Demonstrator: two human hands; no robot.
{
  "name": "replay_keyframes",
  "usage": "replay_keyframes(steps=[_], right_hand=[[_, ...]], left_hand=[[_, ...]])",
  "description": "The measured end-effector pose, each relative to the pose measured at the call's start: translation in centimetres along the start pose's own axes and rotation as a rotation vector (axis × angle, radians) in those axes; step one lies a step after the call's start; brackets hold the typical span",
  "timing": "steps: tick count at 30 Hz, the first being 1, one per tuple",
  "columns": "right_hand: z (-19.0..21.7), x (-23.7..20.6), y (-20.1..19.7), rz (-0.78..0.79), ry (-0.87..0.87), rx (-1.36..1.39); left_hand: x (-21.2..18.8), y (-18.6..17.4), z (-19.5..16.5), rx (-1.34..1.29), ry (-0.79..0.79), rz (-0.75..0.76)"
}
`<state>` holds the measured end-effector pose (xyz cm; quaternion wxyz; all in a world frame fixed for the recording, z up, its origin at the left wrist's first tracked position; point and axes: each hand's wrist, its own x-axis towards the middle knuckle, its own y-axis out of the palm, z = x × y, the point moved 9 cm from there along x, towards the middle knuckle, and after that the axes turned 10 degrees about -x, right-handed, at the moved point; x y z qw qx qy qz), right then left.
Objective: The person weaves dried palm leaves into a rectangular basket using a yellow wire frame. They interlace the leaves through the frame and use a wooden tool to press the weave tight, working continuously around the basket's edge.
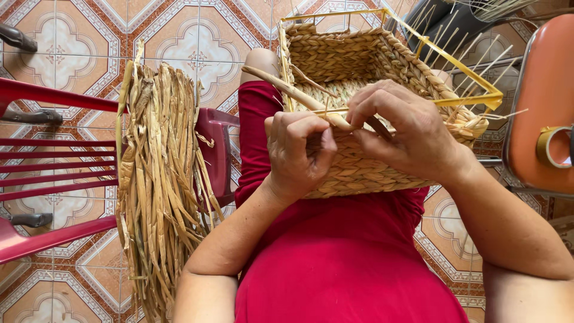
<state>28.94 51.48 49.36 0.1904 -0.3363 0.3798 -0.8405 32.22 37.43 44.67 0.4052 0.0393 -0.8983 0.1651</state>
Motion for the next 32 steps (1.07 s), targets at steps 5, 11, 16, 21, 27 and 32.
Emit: replay_keyframes(steps=[5, 11, 16, 21, 27, 32], right_hand=[[0.9, -0.2, 0.9, 0.018, -0.007, -0.315], [-0.8, -0.7, 0.4, -0.079, 0.157, -0.051], [0.7, 0.3, 0.4, 0.02, -0.03, -0.085], [1.2, 0.2, 0.4, 0.111, -0.01, -0.285], [-1.3, -1.4, 0.2, -0.002, 0.342, -0.073], [-2.9, -3.8, 0.2, -0.097, 0.294, 0.292]], left_hand=[[-0.5, -0.2, 0.4, -0.026, -0.002, -0.007], [-0.4, -0.6, 0.2, 0.023, 0.055, -0.013], [0.0, -1.1, 0.5, 0.004, 0.074, -0.026], [-0.1, -1.0, 0.8, -0.026, 0.071, -0.036], [-0.2, -1.0, 0.4, 0.01, 0.088, -0.024], [-0.1, -1.0, 0.8, 0.001, 0.101, -0.019]])
